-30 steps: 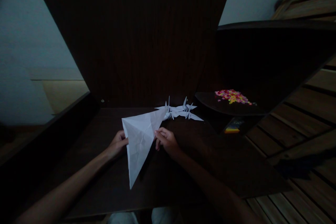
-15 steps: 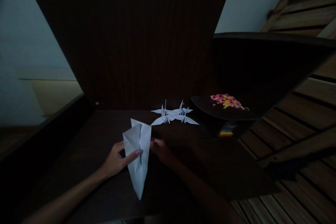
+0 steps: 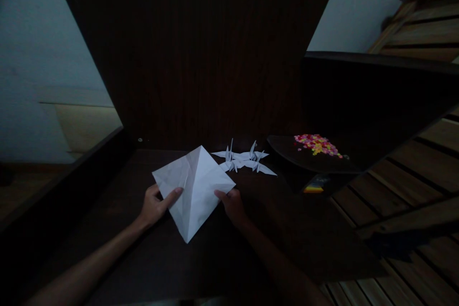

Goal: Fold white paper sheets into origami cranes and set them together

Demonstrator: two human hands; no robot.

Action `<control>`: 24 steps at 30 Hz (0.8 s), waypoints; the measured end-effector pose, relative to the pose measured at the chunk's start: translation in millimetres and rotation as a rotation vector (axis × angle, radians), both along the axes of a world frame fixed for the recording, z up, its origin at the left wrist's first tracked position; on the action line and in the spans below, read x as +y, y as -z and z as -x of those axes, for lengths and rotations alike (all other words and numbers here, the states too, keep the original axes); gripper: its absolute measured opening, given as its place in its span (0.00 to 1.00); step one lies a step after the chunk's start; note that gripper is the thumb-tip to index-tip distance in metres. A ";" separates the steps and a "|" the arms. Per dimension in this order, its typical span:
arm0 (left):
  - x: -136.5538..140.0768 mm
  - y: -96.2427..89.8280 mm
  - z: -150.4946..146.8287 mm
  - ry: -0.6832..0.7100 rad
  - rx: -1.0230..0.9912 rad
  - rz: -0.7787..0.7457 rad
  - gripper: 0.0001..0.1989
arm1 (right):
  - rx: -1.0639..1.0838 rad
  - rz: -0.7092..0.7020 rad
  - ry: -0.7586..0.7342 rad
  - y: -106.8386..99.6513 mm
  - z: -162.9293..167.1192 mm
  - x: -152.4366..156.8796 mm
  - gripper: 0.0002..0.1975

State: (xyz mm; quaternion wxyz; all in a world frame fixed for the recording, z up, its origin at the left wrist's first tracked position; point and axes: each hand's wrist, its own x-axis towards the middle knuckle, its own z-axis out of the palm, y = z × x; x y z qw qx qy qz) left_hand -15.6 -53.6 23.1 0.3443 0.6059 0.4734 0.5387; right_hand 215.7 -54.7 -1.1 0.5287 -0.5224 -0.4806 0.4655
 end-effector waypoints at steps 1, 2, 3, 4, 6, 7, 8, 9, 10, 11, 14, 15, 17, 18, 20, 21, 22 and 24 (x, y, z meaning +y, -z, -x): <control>3.0 0.3 2.7 -0.025 -0.028 0.031 0.09 | 0.013 0.014 0.018 0.5 -1.1 1.3 0.14; 5.9 0.7 5.1 -0.058 -0.061 0.055 0.10 | 0.031 0.022 0.034 0.9 -2.0 2.5 0.15; 8.5 1.2 7.1 -0.079 -0.089 0.074 0.11 | 0.054 0.033 0.041 1.4 -2.8 3.6 0.16; 10.8 1.6 8.9 -0.097 -0.116 0.085 0.11 | 0.074 0.048 0.049 2.0 -3.5 4.5 0.16; 14.7 2.7 11.5 -0.114 -0.148 0.090 0.11 | 0.086 0.071 0.065 3.4 -4.8 6.0 0.17; 16.4 3.2 12.5 -0.121 -0.153 0.086 0.11 | 0.073 0.078 0.078 4.3 -5.4 6.4 0.17; 17.9 3.7 13.4 -0.124 -0.151 0.086 0.11 | 0.052 0.078 0.089 5.2 -5.8 6.6 0.17; 19.4 4.1 14.3 -0.127 -0.145 0.090 0.11 | 0.025 0.071 0.094 6.1 -6.2 6.7 0.16; 21.0 4.3 15.3 -0.121 -0.135 0.101 0.12 | -0.005 0.061 0.090 6.8 -6.3 6.5 0.16; 22.6 4.3 16.4 -0.117 -0.126 0.113 0.12 | -0.039 0.049 0.083 7.3 -6.2 6.1 0.15; 27.3 2.4 20.4 -0.205 -0.077 0.045 0.18 | -0.142 0.017 0.058 8.4 -4.6 4.5 0.14; 28.3 1.6 21.6 -0.248 -0.007 -0.021 0.22 | -0.171 0.012 0.050 8.7 -3.9 4.1 0.14; 28.6 0.9 22.7 -0.386 0.134 -0.191 0.29 | -0.220 0.011 0.032 9.9 -3.0 4.0 0.14; 27.5 1.2 22.3 -0.412 0.210 -0.250 0.28 | -0.240 0.014 0.023 10.8 -2.9 4.4 0.15; 23.2 3.1 19.1 -0.343 0.339 -0.322 0.20 | -0.274 0.024 0.008 13.1 -3.4 5.7 0.16; 20.4 4.5 16.5 -0.232 0.383 -0.338 0.15 | -0.279 0.027 -0.006 14.5 -4.0 6.6 0.16; 17.5 6.1 13.4 -0.101 0.415 -0.343 0.11 | -0.275 0.026 -0.032 15.9 -4.6 7.4 0.16; 12.5 9.5 6.7 0.131 0.488 -0.364 0.10 | -0.258 0.021 -0.087 18.3 -5.6 8.6 0.17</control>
